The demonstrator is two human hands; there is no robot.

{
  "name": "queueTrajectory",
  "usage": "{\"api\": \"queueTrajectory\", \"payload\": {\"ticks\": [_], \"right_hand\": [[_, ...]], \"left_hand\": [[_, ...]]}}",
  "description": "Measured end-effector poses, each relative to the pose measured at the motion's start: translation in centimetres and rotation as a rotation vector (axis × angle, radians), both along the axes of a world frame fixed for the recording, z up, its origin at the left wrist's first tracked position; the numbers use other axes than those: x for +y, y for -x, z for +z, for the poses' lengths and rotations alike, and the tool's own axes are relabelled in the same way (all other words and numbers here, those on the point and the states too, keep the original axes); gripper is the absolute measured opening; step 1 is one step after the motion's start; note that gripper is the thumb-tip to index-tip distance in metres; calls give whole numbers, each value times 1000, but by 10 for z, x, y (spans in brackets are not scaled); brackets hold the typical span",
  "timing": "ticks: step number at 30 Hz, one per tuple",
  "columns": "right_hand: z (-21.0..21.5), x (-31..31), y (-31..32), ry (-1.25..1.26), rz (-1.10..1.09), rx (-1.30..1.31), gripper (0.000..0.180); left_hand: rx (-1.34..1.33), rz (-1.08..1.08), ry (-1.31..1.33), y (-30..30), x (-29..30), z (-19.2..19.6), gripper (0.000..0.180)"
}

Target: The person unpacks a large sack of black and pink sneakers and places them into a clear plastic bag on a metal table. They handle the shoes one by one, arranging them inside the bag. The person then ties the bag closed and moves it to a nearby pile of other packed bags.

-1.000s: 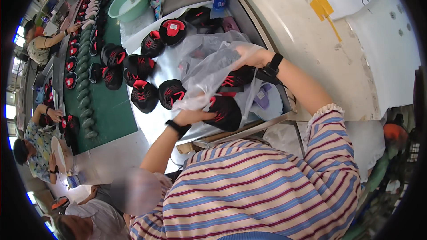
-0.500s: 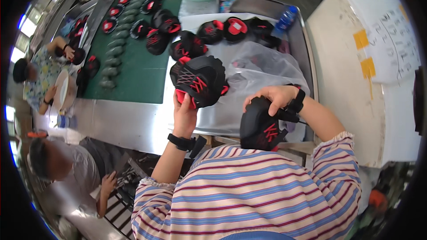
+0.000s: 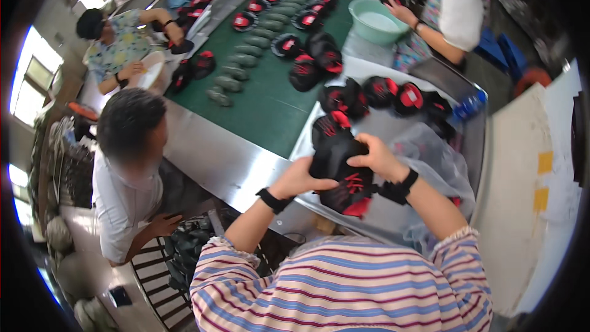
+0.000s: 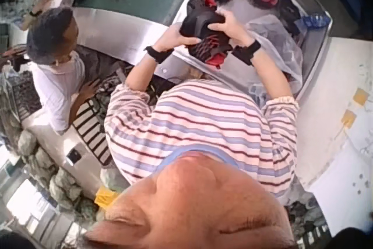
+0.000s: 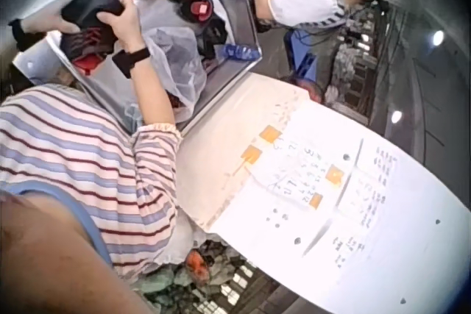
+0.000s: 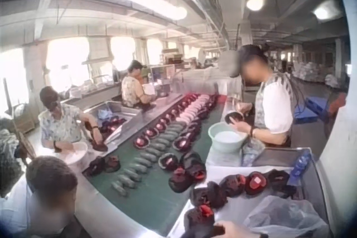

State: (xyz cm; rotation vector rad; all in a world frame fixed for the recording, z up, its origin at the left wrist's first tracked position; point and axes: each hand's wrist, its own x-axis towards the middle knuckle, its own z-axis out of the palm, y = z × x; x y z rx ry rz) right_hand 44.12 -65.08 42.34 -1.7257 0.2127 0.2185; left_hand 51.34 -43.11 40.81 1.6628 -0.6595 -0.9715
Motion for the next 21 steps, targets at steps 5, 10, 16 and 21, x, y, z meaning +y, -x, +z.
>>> {"api": "queueTrajectory", "payload": {"ticks": [5,10,16,21], "right_hand": [[-12,31,-16,541,-127,-406,77],[-18,14,17,46,-21,-98,53],[17,1,75,111,232,141,31],[20,-31,130,22,420,605,22]], "left_hand": [[422,425,158,-41,9,-38,39],[282,1122,526,-219,95,-114,26],[6,1311,151,-326,139,-99,85],[273,-24,236,-199,-15,-65,35]]}}
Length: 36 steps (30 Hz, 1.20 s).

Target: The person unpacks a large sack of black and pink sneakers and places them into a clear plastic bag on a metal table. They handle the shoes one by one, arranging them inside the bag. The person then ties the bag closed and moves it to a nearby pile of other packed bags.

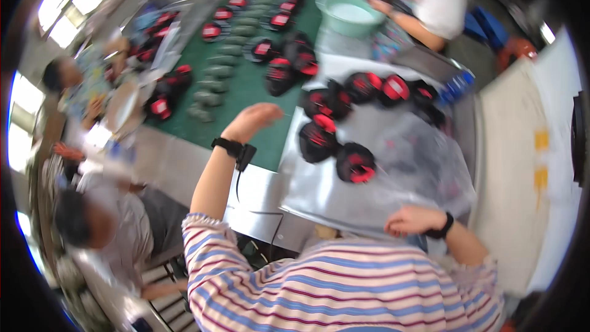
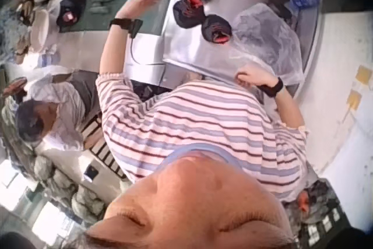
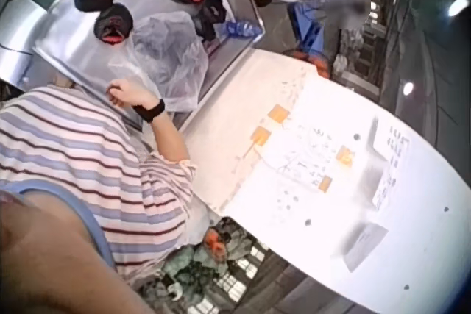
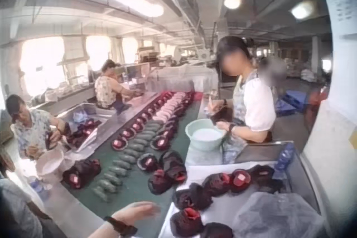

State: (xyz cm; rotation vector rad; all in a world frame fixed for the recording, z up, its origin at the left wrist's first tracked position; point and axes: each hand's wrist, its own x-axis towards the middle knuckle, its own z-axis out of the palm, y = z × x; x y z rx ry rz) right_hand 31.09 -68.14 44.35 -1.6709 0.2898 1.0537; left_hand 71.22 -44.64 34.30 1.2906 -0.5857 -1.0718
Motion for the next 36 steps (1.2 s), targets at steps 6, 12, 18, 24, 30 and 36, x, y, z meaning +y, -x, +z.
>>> {"api": "queueTrajectory", "payload": {"ticks": [6,12,18,24,30,36], "right_hand": [[-10,-63,32,1152,337,-488,14],[13,-115,0,1412,103,-1208,36],[-20,-98,27,899,-58,-1332,14],[-78,-136,14,1162,-82,-543,90],[-109,-121,-16,1143,291,-567,76],[-131,-137,-19,825,31,-531,27]], "left_hand": [[-183,-1162,289,282,-132,67,41],[-936,-563,315,364,-241,9,22],[-1680,-418,-240,288,-262,-12,42],[-1696,-184,-190,216,-267,-49,45],[-1296,-904,-478,236,-265,-12,71],[-1397,-644,-342,264,-268,-42,69]]}}
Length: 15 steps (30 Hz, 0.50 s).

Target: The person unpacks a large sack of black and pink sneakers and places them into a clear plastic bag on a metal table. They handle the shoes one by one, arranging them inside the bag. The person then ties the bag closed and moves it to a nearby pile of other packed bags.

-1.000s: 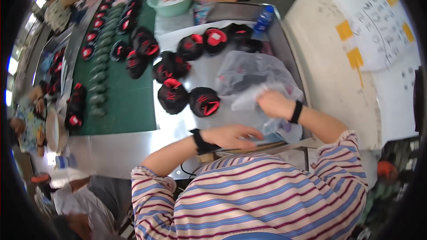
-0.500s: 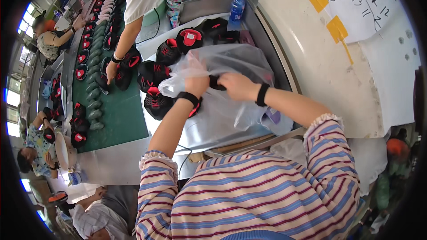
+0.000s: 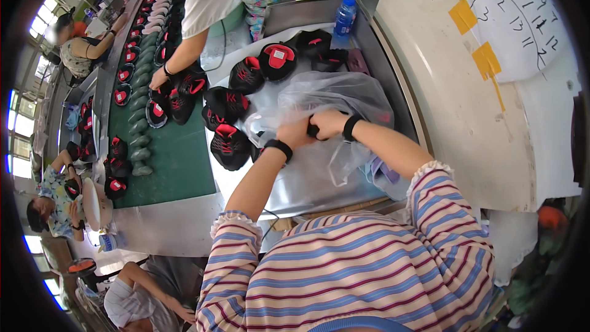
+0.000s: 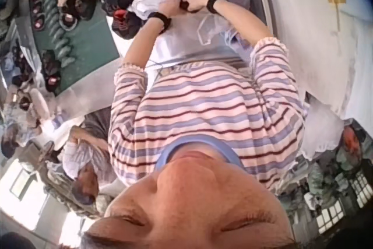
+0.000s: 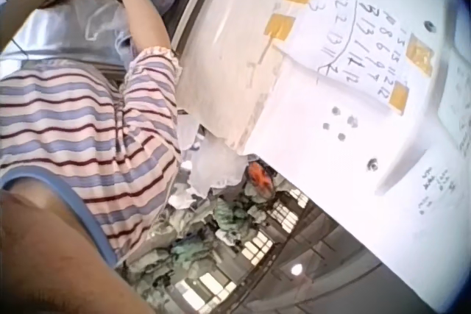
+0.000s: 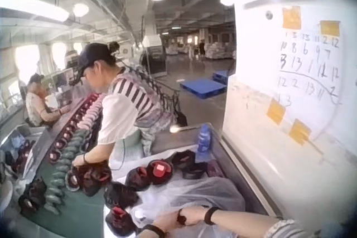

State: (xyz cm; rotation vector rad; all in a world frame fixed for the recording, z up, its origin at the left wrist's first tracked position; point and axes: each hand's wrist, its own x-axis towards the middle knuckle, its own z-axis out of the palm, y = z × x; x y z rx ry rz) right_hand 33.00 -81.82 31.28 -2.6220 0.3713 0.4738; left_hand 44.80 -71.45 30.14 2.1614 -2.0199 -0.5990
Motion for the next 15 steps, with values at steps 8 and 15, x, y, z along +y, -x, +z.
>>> {"api": "queueTrajectory", "payload": {"ticks": [8,15], "right_hand": [[4,-69,12,407,-313,-256,51],[-24,-29,11,816,-110,-360,52]], "left_hand": [[727,76,39,-40,1,48,25],[470,-56,774,-25,50,50,15]]}}
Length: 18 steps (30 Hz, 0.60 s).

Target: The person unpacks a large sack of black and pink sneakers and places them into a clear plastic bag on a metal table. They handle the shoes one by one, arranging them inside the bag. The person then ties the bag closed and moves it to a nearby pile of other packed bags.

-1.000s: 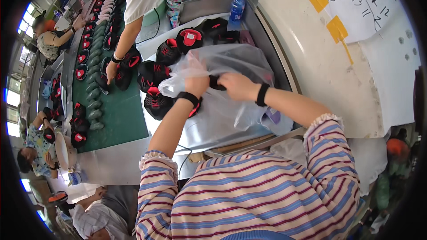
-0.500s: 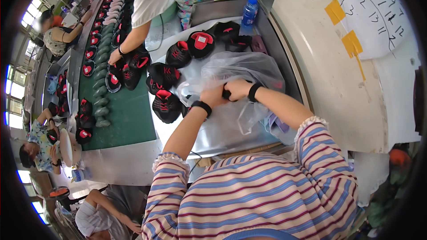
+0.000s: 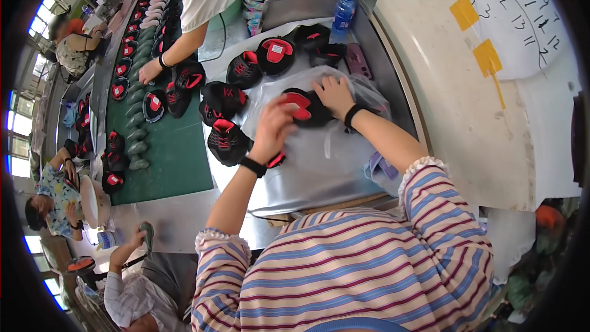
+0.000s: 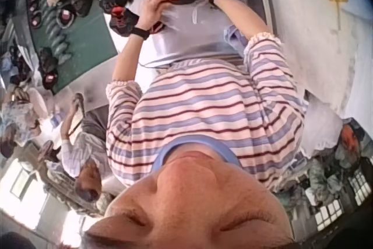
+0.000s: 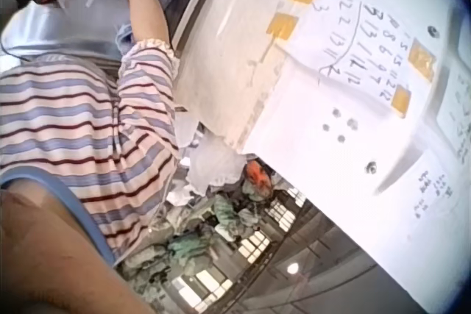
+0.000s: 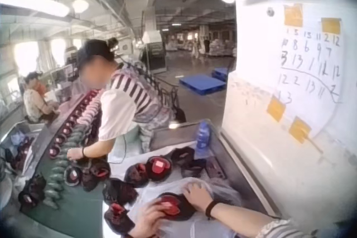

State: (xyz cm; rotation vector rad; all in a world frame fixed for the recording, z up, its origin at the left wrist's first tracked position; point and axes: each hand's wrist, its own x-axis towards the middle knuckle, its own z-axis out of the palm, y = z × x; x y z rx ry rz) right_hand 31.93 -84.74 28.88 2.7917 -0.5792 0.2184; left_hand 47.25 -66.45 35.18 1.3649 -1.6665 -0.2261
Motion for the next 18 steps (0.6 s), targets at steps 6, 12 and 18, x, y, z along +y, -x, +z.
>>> {"api": "queueTrajectory", "payload": {"ticks": [6,12,18], "right_hand": [[29,-1,42,-311,172,-32,51],[38,26,86,-242,450,173,20],[136,59,38,-1409,-59,-213,50]], "left_hand": [[1494,249,18,8,58,-19,19],[1564,279,112,-13,58,-11,27],[1198,291,-66,8,43,12,22]]}}
